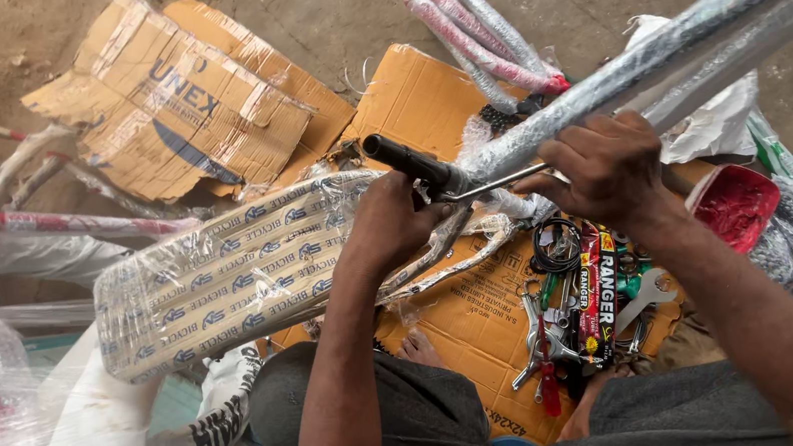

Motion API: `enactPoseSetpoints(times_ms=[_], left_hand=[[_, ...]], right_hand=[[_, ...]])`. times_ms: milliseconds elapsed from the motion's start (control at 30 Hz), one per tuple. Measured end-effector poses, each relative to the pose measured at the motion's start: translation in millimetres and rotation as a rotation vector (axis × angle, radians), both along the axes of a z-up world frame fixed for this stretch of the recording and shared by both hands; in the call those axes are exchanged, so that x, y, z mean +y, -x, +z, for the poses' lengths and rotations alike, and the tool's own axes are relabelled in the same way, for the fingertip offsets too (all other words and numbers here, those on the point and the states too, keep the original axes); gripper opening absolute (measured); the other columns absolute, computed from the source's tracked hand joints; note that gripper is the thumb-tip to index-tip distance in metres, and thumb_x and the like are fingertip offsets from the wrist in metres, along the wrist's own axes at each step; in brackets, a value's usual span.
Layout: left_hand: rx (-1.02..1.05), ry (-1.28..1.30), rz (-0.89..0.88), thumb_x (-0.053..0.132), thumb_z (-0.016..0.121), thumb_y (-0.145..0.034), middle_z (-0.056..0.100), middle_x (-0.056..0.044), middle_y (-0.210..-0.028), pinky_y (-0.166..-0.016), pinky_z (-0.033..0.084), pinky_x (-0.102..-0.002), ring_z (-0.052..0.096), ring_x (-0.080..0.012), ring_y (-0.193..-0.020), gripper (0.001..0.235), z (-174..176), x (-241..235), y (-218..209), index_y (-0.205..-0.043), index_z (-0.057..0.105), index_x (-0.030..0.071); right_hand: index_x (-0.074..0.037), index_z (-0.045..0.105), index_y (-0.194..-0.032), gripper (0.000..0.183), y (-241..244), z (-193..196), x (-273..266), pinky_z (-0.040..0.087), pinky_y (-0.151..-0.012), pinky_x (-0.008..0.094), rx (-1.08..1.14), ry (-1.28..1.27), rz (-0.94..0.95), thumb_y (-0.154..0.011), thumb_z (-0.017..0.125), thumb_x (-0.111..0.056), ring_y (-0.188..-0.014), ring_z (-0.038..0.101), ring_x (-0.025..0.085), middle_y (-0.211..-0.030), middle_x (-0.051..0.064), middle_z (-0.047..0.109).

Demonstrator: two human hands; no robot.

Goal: The person assembles a bicycle by attaching the seat post and saddle to the frame. They use a wrench to tighten the seat post clamp and apply red grease to the seat post before insertion.

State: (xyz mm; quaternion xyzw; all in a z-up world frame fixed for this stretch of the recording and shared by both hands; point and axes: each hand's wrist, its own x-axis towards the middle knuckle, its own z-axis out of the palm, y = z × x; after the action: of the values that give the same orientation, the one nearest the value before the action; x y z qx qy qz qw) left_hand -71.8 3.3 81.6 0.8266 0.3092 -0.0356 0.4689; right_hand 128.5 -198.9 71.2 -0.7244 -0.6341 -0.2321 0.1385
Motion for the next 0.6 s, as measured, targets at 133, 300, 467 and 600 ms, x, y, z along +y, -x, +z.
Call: enactPoseSetpoints(times_ms=[133, 300, 467, 600], left_hand=[[-0.102, -0.056, -0.005, 0.021, 0.083, -0.078, 0.076, -0.014, -0.100, -0.079, 0.055, -0.041, 0.073, -0.0262, -0.089, 0.039, -4.0, 1.1, -5.2, -0.113, 0.074, 0.008], [-0.202, -0.044, 0.011, 0.016, 0.084, -0.073, 0.075, -0.014, -0.099, -0.078, 0.056, -0.040, 0.073, -0.0265, -0.087, 0.043, -3.6, 6.6, -3.5, -0.113, 0.071, 0.004], [-0.105, -0.035, -0.021, 0.016, 0.082, -0.076, 0.075, -0.016, -0.098, -0.081, 0.056, -0.040, 0.072, -0.0268, -0.086, 0.047, 2.2, 4.3, -1.9, -0.120, 0.069, 0.007], [-0.233, -0.066, -0.067, 0.014, 0.080, -0.077, 0.077, -0.013, -0.107, -0.083, 0.057, -0.038, 0.073, -0.0243, -0.092, 0.040, -17.1, 7.3, -3.0, -0.116, 0.072, 0.007]], right_hand=[[-0.014, 0.068, -0.074, 0.041, -5.8, -97.3, -6.5, 0.042, -0.060, 0.041, 0.232, -0.233, -0.043, -0.084, 0.082, -0.051, -0.061, 0.057, 0.025, -0.064, 0.004, 0.059], [-0.003, 0.067, -0.097, 0.026, 113.5, -252.1, 39.0, 0.045, -0.069, 0.026, 1.366, -0.742, -0.067, -0.102, 0.072, -0.028, -0.078, 0.053, 0.009, -0.086, 0.003, 0.059], [-0.011, 0.070, -0.080, 0.041, 63.7, -183.1, -14.0, 0.044, -0.049, 0.029, 1.273, -0.059, -0.264, -0.100, 0.062, -0.046, -0.057, 0.055, 0.009, -0.067, -0.004, 0.063], [-0.014, 0.071, -0.070, 0.049, 20.5, -56.5, -31.2, 0.036, -0.042, 0.038, 0.571, 0.261, -0.277, -0.094, 0.065, -0.057, -0.043, 0.046, 0.016, -0.053, 0.002, 0.056]])
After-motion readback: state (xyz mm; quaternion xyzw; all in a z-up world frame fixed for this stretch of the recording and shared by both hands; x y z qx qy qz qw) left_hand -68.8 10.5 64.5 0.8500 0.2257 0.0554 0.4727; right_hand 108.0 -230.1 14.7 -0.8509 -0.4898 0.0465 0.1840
